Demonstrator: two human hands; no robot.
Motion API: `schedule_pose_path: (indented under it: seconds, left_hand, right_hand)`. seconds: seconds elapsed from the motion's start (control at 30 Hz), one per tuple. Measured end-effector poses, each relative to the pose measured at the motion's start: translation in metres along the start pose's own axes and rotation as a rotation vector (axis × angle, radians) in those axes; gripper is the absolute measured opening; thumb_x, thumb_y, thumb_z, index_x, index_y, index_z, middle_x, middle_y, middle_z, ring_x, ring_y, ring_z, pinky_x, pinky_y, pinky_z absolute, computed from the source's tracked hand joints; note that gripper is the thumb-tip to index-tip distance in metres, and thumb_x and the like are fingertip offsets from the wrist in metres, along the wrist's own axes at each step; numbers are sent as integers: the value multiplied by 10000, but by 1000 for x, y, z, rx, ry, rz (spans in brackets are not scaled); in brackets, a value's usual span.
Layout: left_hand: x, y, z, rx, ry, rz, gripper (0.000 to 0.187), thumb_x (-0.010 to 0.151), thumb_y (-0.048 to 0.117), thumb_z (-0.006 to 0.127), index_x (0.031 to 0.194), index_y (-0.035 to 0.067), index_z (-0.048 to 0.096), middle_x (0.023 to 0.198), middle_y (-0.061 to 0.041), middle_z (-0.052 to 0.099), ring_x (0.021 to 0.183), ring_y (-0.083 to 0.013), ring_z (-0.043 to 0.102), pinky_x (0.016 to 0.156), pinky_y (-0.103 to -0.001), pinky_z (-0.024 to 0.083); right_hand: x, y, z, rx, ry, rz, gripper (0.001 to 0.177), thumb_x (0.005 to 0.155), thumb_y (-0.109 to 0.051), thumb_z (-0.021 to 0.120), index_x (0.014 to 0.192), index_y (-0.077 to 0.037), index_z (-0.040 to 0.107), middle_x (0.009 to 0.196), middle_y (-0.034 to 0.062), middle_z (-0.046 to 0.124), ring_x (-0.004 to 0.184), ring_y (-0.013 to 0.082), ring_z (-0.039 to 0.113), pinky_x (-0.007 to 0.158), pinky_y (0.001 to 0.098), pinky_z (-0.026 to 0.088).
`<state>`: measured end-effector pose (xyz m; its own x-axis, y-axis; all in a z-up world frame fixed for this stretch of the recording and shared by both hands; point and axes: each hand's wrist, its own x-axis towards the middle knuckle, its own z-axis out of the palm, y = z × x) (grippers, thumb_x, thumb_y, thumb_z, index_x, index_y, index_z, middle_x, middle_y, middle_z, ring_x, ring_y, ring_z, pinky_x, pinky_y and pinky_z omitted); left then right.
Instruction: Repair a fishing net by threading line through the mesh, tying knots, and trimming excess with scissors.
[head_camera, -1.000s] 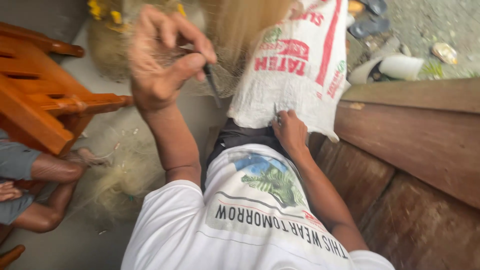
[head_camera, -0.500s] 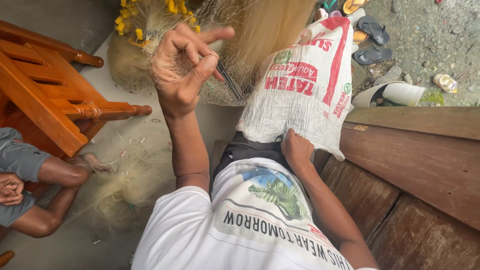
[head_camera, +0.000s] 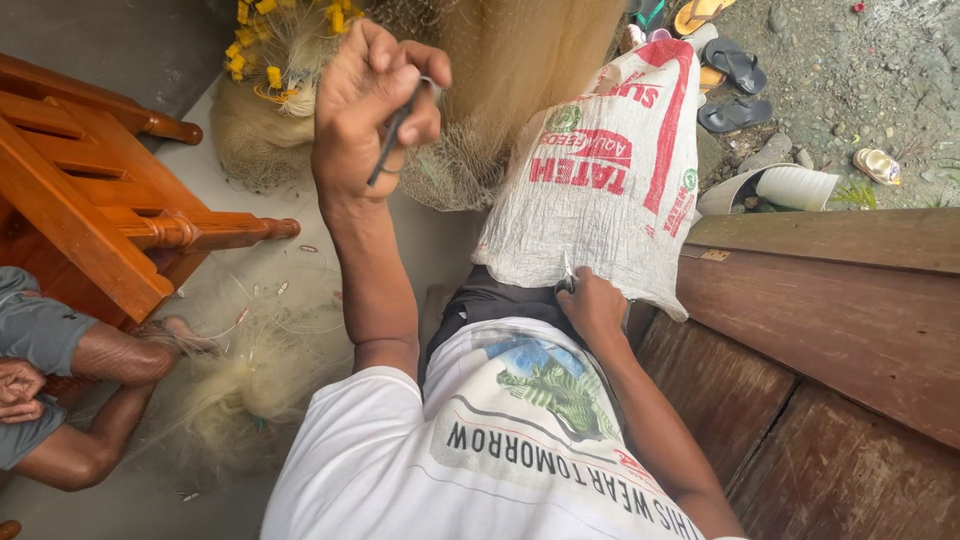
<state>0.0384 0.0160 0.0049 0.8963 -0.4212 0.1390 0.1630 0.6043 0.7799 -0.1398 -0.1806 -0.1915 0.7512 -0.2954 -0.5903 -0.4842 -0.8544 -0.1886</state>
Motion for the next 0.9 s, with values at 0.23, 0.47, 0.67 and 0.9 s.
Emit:
schedule_pose_path:
  seconds: [0.23,0.47,0.67,0.9]
  left_hand:
    - [16,-8,3,150,94,4,200,833,89,472,1008,55,383,585,-92,441,358,-40,203,365,-166,219]
    - [34,-23,3,126,224,85,281,714,110,627,940,-33,541,744,-24,508,331,7,234,337,-151,205]
    - [34,-21,8,140,323,57,121,669,65,620,740,-9,558,365,39,287,297,-13,217,344,-163,209]
    - [22,-12,15,88,-27,98,81,783,90,482,789,19,442,905,-120,434,363,6,186,386,-139,156]
  right_hand:
    - [-30,27,-38,1169,-14,-8,255,660,-9,557,914,-5,550,614,27,494,428,94,417,391,196,373]
    - [-40,22,-64,1222,-4,-105,203,693,12,524,892,-7,556,648,20,477,441,83,417,427,187,388]
    - [-48,7,-74,1293,-48,-346,227,694,25,512,917,-6,549,680,27,512,555,67,468,464,159,423]
    - [-52,-6,-94,1512,-31,-833,403,648,-1,620,1021,44,475,816,87,555,658,116,528,601,176,447]
